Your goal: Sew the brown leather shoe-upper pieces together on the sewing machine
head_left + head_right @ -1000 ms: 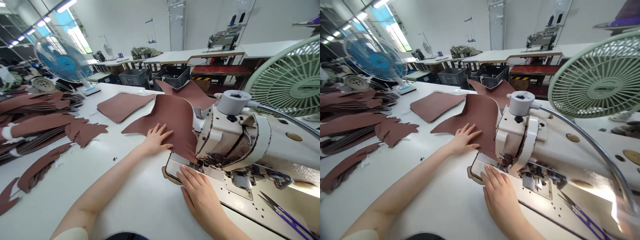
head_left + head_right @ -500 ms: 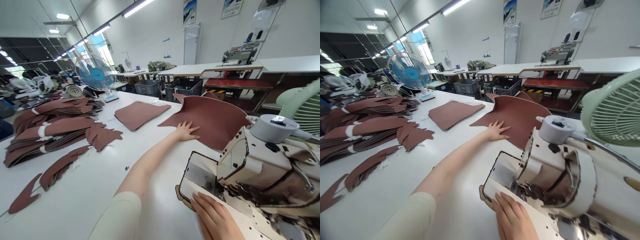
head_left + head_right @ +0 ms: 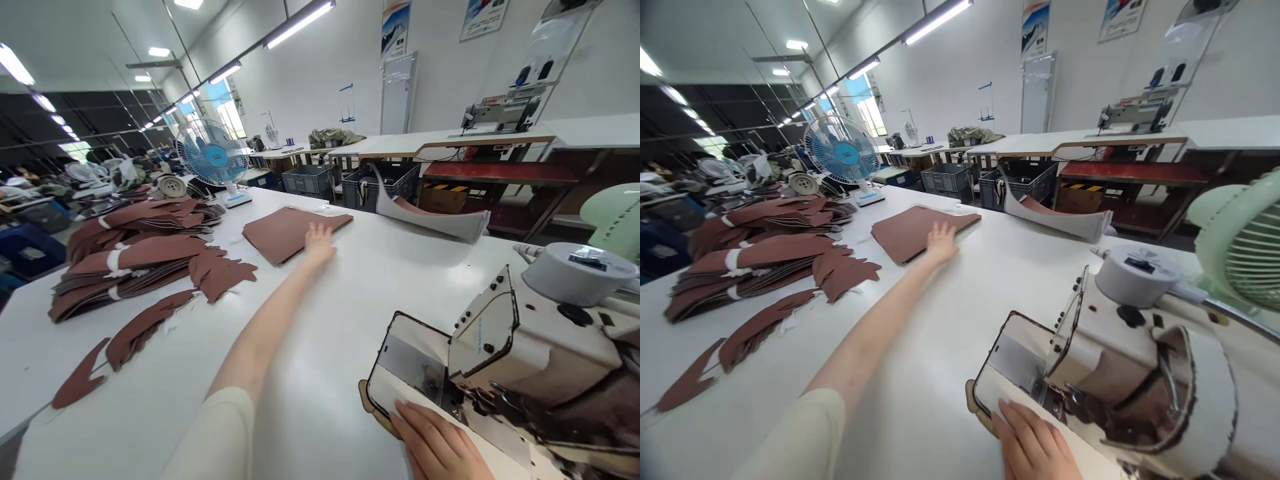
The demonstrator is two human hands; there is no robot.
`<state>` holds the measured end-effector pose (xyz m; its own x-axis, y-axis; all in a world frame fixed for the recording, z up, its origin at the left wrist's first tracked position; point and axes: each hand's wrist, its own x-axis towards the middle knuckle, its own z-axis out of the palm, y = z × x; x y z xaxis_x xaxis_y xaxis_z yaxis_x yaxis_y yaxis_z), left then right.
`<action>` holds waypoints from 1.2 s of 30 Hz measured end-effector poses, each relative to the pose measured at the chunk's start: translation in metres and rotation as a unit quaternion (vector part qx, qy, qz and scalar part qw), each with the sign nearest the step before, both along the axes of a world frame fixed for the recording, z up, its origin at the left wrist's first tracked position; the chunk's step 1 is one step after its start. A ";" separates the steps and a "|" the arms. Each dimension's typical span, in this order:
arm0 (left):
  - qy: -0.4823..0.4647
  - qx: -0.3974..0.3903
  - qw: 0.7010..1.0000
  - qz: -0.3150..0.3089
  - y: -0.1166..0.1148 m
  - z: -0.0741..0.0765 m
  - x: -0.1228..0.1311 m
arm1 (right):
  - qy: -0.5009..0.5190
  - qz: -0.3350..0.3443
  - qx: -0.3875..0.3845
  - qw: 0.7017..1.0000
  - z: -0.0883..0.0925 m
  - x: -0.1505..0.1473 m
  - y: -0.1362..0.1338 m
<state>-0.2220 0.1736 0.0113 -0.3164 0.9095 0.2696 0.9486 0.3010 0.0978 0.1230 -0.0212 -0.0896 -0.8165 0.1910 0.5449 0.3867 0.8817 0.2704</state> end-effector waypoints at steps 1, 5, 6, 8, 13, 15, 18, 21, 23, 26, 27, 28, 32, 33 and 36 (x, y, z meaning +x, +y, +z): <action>-0.006 -0.003 0.999 0.036 -0.023 0.000 -0.025 | 0.004 -0.003 -0.006 1.000 0.002 -0.001 -0.002; -0.022 0.011 0.997 0.076 -0.107 0.007 -0.094 | 0.036 -0.006 -0.027 0.999 0.012 -0.003 -0.007; -0.027 0.022 0.997 0.064 -0.120 0.011 -0.101 | 0.042 -0.006 -0.034 0.999 0.015 -0.004 -0.009; -0.034 0.054 0.998 0.031 -0.138 0.020 -0.100 | 0.053 -0.009 -0.046 0.997 0.020 -0.004 -0.014; -0.058 0.087 0.988 -0.117 -0.182 0.033 -0.031 | 0.065 -0.026 -0.049 0.996 0.025 -0.008 -0.025; -0.100 0.024 0.947 -0.304 -0.209 0.030 0.003 | 0.082 -0.038 -0.030 0.995 0.023 -0.011 -0.027; -0.142 -0.099 0.858 -0.484 -0.238 0.022 0.022 | 0.066 -0.027 -0.001 0.997 0.022 -0.013 -0.025; -0.121 -0.089 0.947 -0.284 -0.237 0.015 -0.018 | 0.015 0.024 0.028 0.999 0.023 -0.012 -0.021; -0.077 -0.053 0.994 -0.058 -0.226 0.011 -0.066 | 0.010 0.040 0.044 0.998 0.023 -0.011 -0.019; -0.047 -0.031 0.994 0.089 -0.208 0.007 -0.131 | 0.016 0.039 0.032 0.999 0.025 -0.011 -0.019; -0.041 -0.029 0.992 0.119 -0.204 0.007 -0.145 | 0.016 0.039 0.015 0.999 0.026 -0.011 -0.019; -0.036 -0.027 0.989 0.144 -0.201 0.008 -0.156 | 0.017 0.037 -0.009 0.999 0.028 -0.012 -0.019; -0.022 0.002 0.989 0.146 -0.195 0.018 -0.159 | 0.024 0.020 -0.107 0.994 0.035 -0.011 -0.022; -0.021 0.014 0.992 0.124 -0.194 0.021 -0.150 | 0.019 0.010 -0.126 0.992 0.036 -0.010 -0.023; -0.026 0.067 0.997 0.025 -0.193 0.029 -0.103 | -0.010 -0.017 -0.174 0.985 0.040 -0.010 -0.028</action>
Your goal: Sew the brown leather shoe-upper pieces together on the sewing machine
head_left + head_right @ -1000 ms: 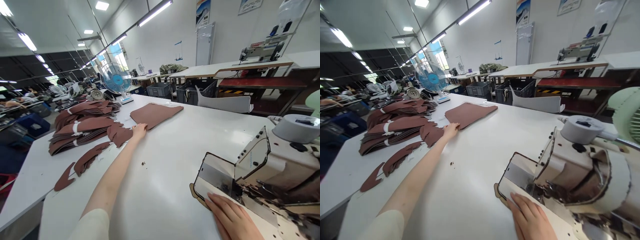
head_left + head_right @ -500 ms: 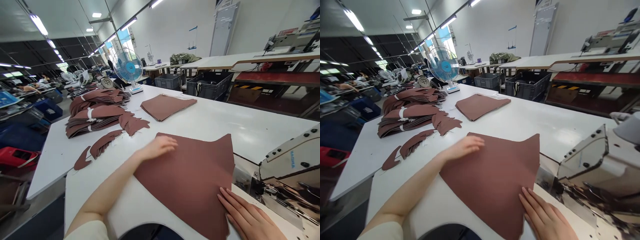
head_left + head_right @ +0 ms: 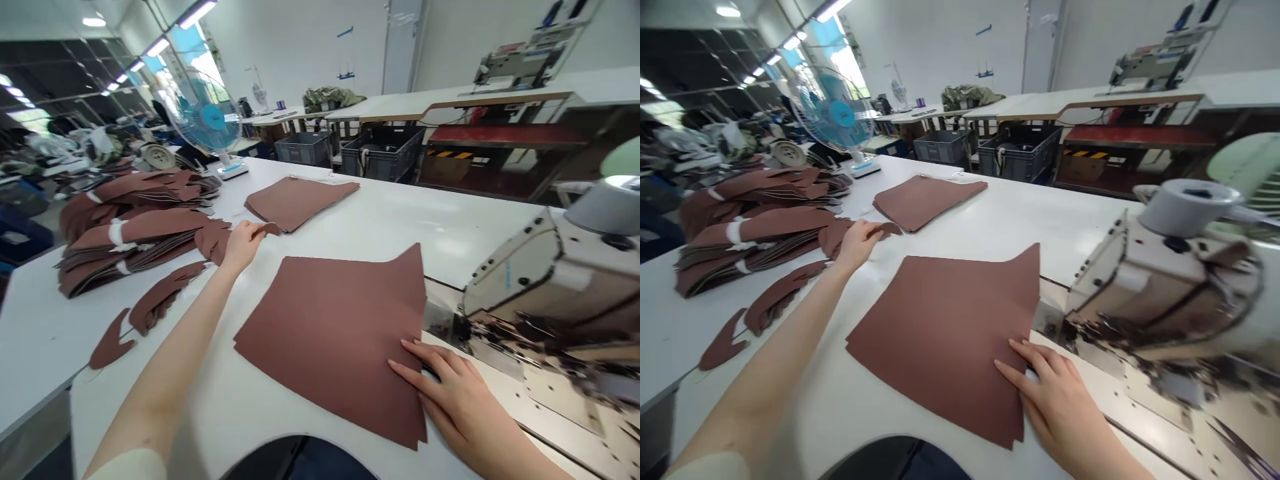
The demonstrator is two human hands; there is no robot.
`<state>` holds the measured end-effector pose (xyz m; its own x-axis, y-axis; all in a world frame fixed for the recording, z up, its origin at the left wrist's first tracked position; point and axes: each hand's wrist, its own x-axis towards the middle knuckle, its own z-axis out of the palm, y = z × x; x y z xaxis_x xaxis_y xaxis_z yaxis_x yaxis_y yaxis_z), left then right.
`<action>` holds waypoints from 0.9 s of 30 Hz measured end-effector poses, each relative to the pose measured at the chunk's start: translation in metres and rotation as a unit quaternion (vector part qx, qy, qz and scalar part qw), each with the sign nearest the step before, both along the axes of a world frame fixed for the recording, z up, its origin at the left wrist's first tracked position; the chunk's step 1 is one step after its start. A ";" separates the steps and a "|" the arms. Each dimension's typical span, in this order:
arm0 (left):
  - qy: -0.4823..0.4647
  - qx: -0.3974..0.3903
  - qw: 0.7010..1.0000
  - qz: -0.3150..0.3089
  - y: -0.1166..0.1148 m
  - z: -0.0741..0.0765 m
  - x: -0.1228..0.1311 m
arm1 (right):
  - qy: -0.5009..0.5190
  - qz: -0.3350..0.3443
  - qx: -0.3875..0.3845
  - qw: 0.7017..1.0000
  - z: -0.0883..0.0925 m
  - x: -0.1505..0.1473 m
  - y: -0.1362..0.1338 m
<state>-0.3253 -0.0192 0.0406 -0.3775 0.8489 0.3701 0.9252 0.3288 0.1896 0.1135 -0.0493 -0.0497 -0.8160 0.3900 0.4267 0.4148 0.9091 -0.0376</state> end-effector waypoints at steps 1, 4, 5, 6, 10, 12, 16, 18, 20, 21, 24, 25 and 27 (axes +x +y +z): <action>0.005 0.026 0.998 -0.052 0.000 0.000 0.022 | -0.014 -0.006 -0.018 1.000 0.002 0.000 -0.002; 0.051 0.090 0.959 -0.265 -0.005 -0.008 0.101 | -0.044 -0.012 -0.071 0.996 0.008 0.003 -0.006; 0.073 0.088 0.937 -0.329 -0.007 -0.014 0.127 | -0.047 -0.009 -0.085 0.995 0.010 0.004 -0.007; 0.093 0.069 0.915 -0.386 -0.008 -0.020 0.153 | -0.047 -0.002 -0.095 0.994 0.012 0.006 -0.009; 0.121 -0.036 0.837 -0.533 -0.011 -0.050 0.225 | -0.021 0.026 -0.033 0.999 0.011 0.014 -0.021; 0.108 -0.098 0.806 -0.574 -0.011 -0.058 0.243 | -0.013 0.031 0.040 0.999 0.006 0.018 -0.029; 0.077 -0.131 0.772 -0.618 -0.014 -0.062 0.257 | 0.049 0.011 0.078 0.996 -0.003 0.025 -0.041; 0.068 -0.116 0.761 -0.635 -0.016 -0.063 0.260 | 0.078 0.012 0.047 0.996 -0.004 0.030 -0.044; 0.061 -0.108 0.753 -0.646 -0.018 -0.066 0.263 | 0.097 0.014 0.019 0.995 -0.005 0.036 -0.045; 0.057 -0.108 0.751 -0.649 -0.018 -0.069 0.264 | 0.105 0.011 0.010 0.994 -0.006 0.038 -0.045; 0.035 -0.115 0.753 -0.647 -0.017 -0.074 0.265 | 0.114 -0.008 0.011 0.993 -0.010 0.040 -0.046; 0.023 -0.118 0.757 -0.642 -0.017 -0.075 0.265 | 0.111 -0.013 0.011 0.994 -0.011 0.039 -0.047; -0.002 -0.118 0.766 -0.632 -0.017 -0.075 0.265 | 0.103 -0.018 0.004 0.995 -0.014 0.037 -0.047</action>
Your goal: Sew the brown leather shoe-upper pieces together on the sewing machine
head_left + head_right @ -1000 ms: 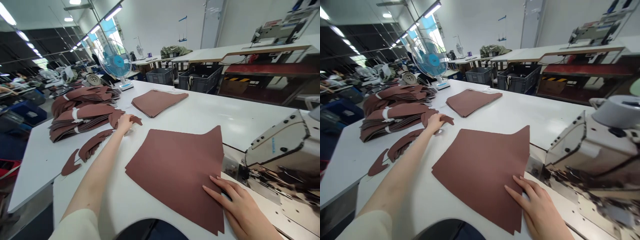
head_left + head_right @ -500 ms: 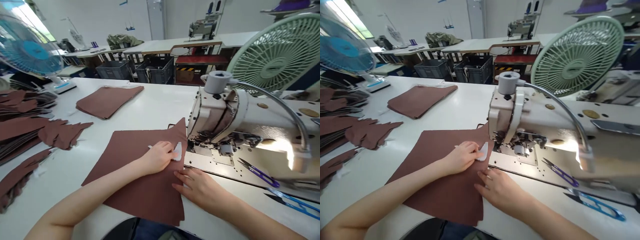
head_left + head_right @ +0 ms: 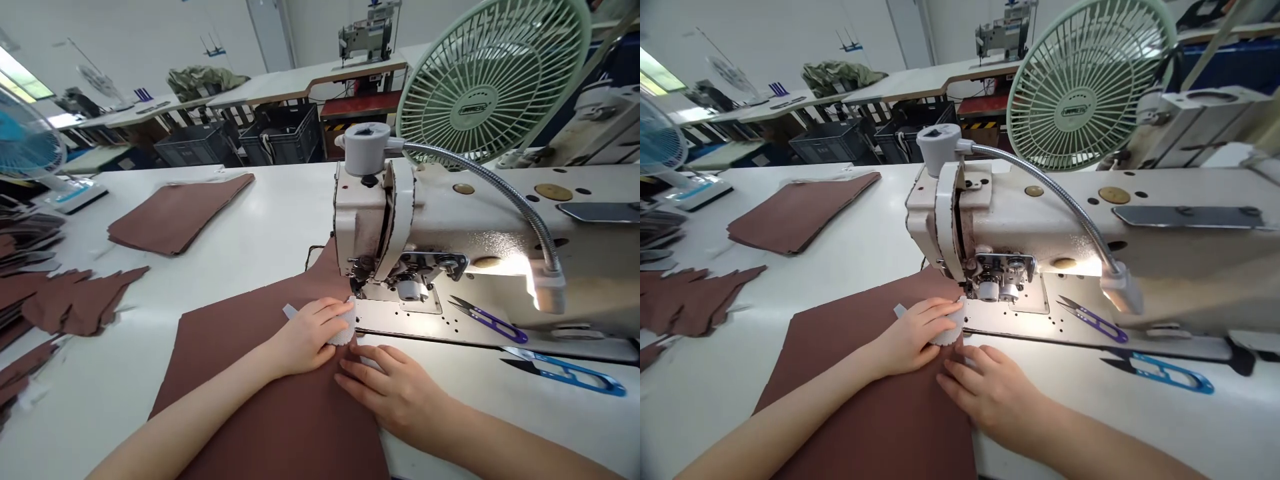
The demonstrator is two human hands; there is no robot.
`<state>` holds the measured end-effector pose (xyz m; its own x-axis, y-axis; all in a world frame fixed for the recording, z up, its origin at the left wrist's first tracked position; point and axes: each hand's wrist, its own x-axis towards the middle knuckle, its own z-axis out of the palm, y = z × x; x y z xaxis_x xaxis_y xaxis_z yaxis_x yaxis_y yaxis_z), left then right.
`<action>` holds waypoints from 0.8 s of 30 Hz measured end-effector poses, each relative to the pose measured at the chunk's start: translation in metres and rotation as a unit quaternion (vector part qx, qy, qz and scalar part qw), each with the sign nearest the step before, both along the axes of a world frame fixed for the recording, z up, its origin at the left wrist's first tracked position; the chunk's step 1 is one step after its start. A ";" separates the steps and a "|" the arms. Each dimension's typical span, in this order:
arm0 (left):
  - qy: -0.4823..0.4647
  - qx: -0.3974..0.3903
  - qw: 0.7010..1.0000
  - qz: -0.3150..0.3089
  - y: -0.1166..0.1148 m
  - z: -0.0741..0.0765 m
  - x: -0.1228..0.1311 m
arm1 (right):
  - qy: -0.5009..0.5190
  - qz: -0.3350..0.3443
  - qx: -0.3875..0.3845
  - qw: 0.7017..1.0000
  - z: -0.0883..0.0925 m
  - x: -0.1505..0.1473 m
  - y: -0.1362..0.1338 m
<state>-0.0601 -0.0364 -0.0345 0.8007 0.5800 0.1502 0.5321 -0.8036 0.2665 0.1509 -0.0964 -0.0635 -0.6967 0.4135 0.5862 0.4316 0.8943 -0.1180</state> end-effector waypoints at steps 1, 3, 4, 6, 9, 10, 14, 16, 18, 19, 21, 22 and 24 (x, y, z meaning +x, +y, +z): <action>-0.007 -0.004 1.000 0.006 0.000 0.001 0.000 | -0.002 0.000 -0.005 1.000 -0.001 -0.001 0.000; -0.009 -0.007 1.000 0.006 0.001 0.002 -0.001 | -0.005 0.001 -0.013 1.000 -0.002 -0.001 0.000; -0.004 -0.005 1.000 0.003 0.002 0.003 -0.001 | -0.005 0.001 -0.013 1.000 -0.002 -0.001 0.000; 0.010 -0.002 1.000 -0.002 0.003 0.003 -0.002 | -0.005 -0.001 -0.010 1.000 -0.002 -0.001 0.000; 0.017 0.000 1.000 0.003 0.005 0.002 -0.003 | -0.010 -0.005 -0.004 1.000 -0.003 0.000 0.000; 0.018 -0.001 1.000 0.005 0.005 0.002 -0.003 | -0.011 -0.006 -0.003 1.000 -0.003 0.000 0.000; 0.028 -0.006 0.999 0.014 0.005 0.002 -0.003 | -0.011 -0.006 -0.002 1.000 -0.003 0.000 -0.001; 0.029 -0.010 0.999 0.016 0.004 0.002 -0.003 | -0.013 -0.006 -0.001 1.000 -0.001 0.000 -0.001; 0.029 -0.012 0.999 0.016 0.004 0.003 -0.003 | -0.013 -0.008 0.002 1.000 0.001 0.000 -0.001; 0.029 -0.012 0.999 0.015 0.004 0.003 -0.003 | -0.012 -0.009 0.002 1.000 0.003 0.000 0.000; 0.024 -0.009 1.000 0.013 0.006 0.002 -0.003 | -0.009 -0.010 0.000 1.000 0.005 0.000 0.001; 0.021 -0.008 1.000 0.013 0.007 0.002 -0.002 | -0.009 -0.010 -0.002 1.000 0.006 0.001 0.002; 0.014 -0.003 1.000 0.012 0.010 0.000 0.000 | -0.012 -0.010 -0.007 1.000 0.007 0.004 0.005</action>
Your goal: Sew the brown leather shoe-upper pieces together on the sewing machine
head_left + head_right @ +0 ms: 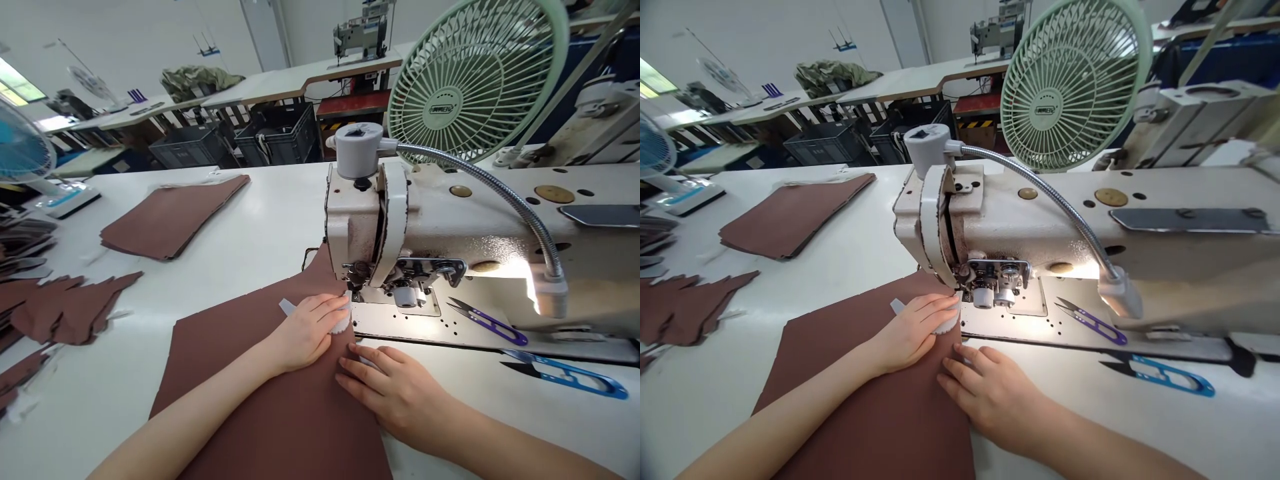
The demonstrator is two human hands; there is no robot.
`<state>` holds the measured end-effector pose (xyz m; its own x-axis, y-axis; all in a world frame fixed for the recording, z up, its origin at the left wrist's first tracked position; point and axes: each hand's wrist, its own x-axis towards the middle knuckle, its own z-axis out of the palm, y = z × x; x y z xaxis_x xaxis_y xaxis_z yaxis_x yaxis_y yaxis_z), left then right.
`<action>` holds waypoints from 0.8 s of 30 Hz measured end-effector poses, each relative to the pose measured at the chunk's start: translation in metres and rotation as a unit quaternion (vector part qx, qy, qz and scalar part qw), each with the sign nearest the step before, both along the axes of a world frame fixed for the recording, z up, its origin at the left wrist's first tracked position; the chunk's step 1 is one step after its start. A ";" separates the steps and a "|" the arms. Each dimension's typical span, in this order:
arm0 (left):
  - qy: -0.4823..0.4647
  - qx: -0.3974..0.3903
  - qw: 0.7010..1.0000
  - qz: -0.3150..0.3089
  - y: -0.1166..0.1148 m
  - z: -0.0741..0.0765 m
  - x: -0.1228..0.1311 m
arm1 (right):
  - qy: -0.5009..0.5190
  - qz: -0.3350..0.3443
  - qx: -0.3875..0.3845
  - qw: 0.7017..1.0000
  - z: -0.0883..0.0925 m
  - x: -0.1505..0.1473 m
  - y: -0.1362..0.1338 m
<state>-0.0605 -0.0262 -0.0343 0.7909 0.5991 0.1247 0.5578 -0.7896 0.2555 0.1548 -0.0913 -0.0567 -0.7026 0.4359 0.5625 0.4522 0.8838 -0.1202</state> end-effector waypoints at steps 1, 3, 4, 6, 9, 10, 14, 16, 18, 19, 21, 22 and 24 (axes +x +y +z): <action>-0.004 0.004 1.000 -0.002 0.002 -0.001 0.001 | -0.002 0.000 -0.004 1.000 0.000 0.002 0.002; -0.009 0.008 1.000 -0.006 0.006 -0.002 0.004 | -0.006 0.000 -0.014 1.000 0.001 0.006 0.004; -0.010 0.009 1.000 -0.007 0.007 -0.003 0.006 | -0.006 -0.001 -0.016 1.000 0.001 0.008 0.005; -0.010 0.009 1.000 -0.006 0.009 -0.003 0.009 | -0.007 -0.003 -0.017 1.000 0.002 0.011 0.007; -0.006 0.006 1.000 -0.003 0.011 -0.003 0.012 | -0.011 -0.007 -0.017 1.000 0.003 0.013 0.007; -0.005 0.004 1.000 -0.002 0.011 -0.003 0.013 | -0.011 -0.009 -0.017 1.000 0.003 0.013 0.008; -0.009 0.000 1.000 -0.002 0.011 -0.002 0.014 | -0.008 -0.013 -0.013 1.000 0.002 0.013 0.007; -0.013 -0.001 1.000 -0.003 0.011 -0.001 0.014 | -0.007 -0.013 -0.011 1.000 0.002 0.012 0.007; -0.013 -0.002 1.000 -0.004 0.011 -0.001 0.014 | -0.007 -0.013 -0.009 1.000 0.001 0.012 0.007; -0.014 -0.003 1.000 -0.005 0.011 -0.001 0.014 | -0.008 -0.012 -0.008 1.000 0.001 0.012 0.007; -0.017 -0.004 1.000 -0.004 0.012 -0.002 0.014 | -0.013 -0.011 -0.005 1.000 0.001 0.012 0.007; -0.018 -0.005 1.000 -0.002 0.012 -0.002 0.014 | -0.015 -0.011 -0.003 1.000 0.001 0.012 0.008; -0.019 -0.008 1.000 0.000 0.014 -0.002 0.013 | -0.023 -0.012 0.003 1.000 -0.001 0.012 0.009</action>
<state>-0.0472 -0.0119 -0.0363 0.7855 0.6015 0.1453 0.5477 -0.7851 0.2891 0.1665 -0.0826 -0.0573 -0.7173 0.4499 0.5321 0.4788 0.8730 -0.0928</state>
